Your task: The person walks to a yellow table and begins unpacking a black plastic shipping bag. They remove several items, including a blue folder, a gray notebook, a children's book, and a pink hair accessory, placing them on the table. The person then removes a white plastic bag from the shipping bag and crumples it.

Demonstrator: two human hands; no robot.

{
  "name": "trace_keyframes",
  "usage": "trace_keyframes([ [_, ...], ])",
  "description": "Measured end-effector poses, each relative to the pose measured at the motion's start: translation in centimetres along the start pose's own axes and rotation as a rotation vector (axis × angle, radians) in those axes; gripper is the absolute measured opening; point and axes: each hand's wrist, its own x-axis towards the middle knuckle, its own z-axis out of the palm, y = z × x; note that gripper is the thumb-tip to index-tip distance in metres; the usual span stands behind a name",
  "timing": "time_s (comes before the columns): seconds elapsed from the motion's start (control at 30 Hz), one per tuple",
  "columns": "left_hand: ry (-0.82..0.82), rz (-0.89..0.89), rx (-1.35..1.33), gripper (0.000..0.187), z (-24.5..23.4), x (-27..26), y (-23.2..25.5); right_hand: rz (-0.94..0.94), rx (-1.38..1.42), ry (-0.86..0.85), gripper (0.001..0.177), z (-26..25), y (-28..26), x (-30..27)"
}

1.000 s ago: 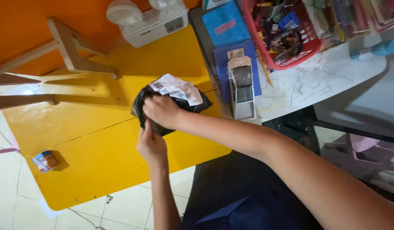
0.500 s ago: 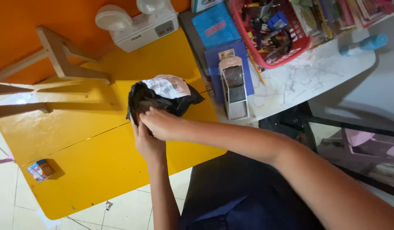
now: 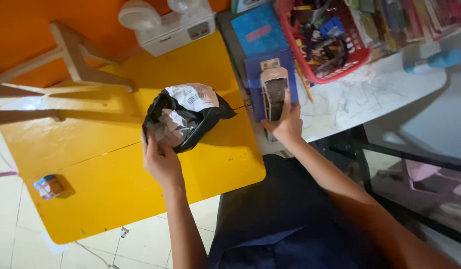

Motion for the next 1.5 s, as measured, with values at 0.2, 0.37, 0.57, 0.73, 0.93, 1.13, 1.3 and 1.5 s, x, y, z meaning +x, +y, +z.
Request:
trace_keyframes([
  [0.2,0.105,-0.155,0.069,0.039,-4.1,-1.9,-6.1,-0.078,0.253,0.132,0.126,-0.1,-0.7,0.3],
  [0.37,0.119,-0.291,0.060,0.044,-8.7,-4.4,-9.1,-0.644,0.226,0.156,0.117,-2.1,-6.9,4.2],
  [0.57,0.142,-0.175,0.137,0.039,-9.6,-4.6,-8.2,-0.881,-0.216,-0.252,0.118,1.6,-19.9,13.6],
  [0.73,0.129,-0.204,0.124,0.035,-9.1,-4.4,-6.7,-1.047,-0.221,-0.267,0.119,6.2,-23.1,18.1],
  [0.93,0.110,-0.309,0.122,0.038,-9.2,-5.0,-6.5,-0.971,-0.054,0.068,0.086,7.9,-19.8,18.5],
  [1.13,0.141,-0.286,0.091,0.038,-8.8,-5.6,-7.1,-0.045,1.176,0.001,0.076,9.4,-2.1,6.2],
  [1.3,0.111,-0.294,0.124,0.040,-8.7,-5.6,-7.5,0.750,1.170,-0.065,0.054,8.3,9.2,0.7],
  [1.5,0.113,-0.251,0.096,0.037,-8.6,-5.3,-7.5,1.067,1.546,-0.079,0.024,10.7,12.6,5.7],
])
